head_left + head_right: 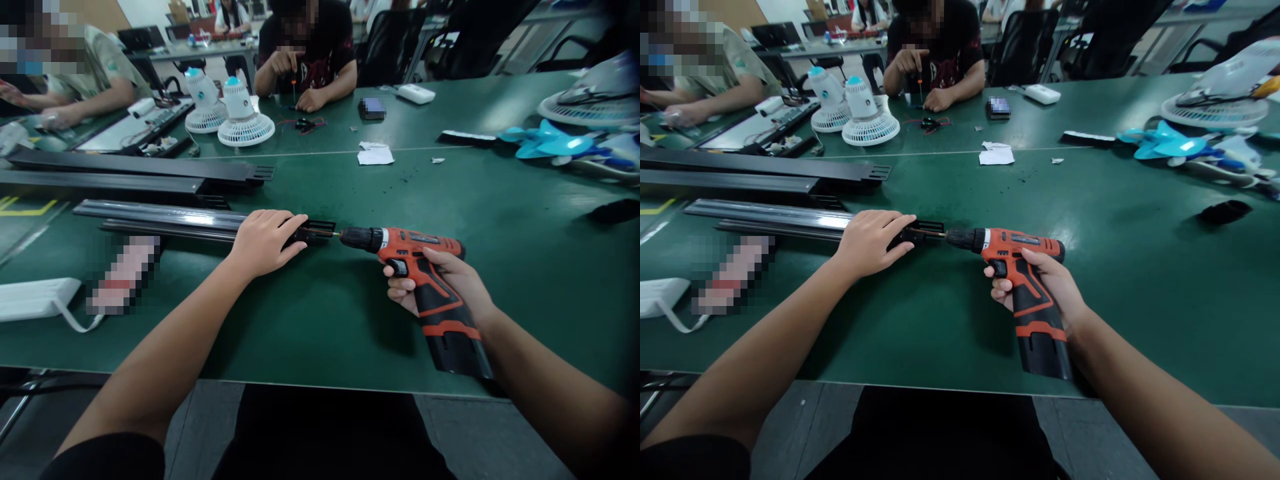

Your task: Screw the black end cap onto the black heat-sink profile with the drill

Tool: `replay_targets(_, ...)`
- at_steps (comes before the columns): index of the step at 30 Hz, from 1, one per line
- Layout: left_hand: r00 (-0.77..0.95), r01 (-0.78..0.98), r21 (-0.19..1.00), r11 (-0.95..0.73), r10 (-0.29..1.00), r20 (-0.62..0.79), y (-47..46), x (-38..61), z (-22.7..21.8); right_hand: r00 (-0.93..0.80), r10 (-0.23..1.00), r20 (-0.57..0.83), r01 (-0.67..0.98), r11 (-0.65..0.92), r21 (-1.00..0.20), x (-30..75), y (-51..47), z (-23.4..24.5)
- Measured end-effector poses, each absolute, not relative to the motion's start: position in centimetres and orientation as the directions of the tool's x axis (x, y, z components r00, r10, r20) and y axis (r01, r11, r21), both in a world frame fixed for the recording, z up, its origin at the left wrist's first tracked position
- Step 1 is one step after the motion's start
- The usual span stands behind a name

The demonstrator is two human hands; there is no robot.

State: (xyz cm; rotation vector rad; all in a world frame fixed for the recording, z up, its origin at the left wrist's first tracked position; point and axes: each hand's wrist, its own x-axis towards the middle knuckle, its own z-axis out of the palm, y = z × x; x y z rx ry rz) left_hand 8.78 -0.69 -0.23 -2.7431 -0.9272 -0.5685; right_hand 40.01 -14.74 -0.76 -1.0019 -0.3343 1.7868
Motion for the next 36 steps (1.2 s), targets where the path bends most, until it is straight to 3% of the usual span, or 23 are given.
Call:
replay_targets(8,0.735,0.607,-0.072,-0.791,0.524,0.43,-0.63,8.73,-0.29,-0.152,0.865,-0.477,-0.684,-0.441,-0.581,40.07,-14.76,-0.75)
replay_targets(36,0.729,0.615,-0.045,-0.787,0.545,0.415,-0.73,8.84,-0.13,-0.156,0.866,-0.474,-0.679,-0.443,-0.586,40.1,-14.8,-0.83)
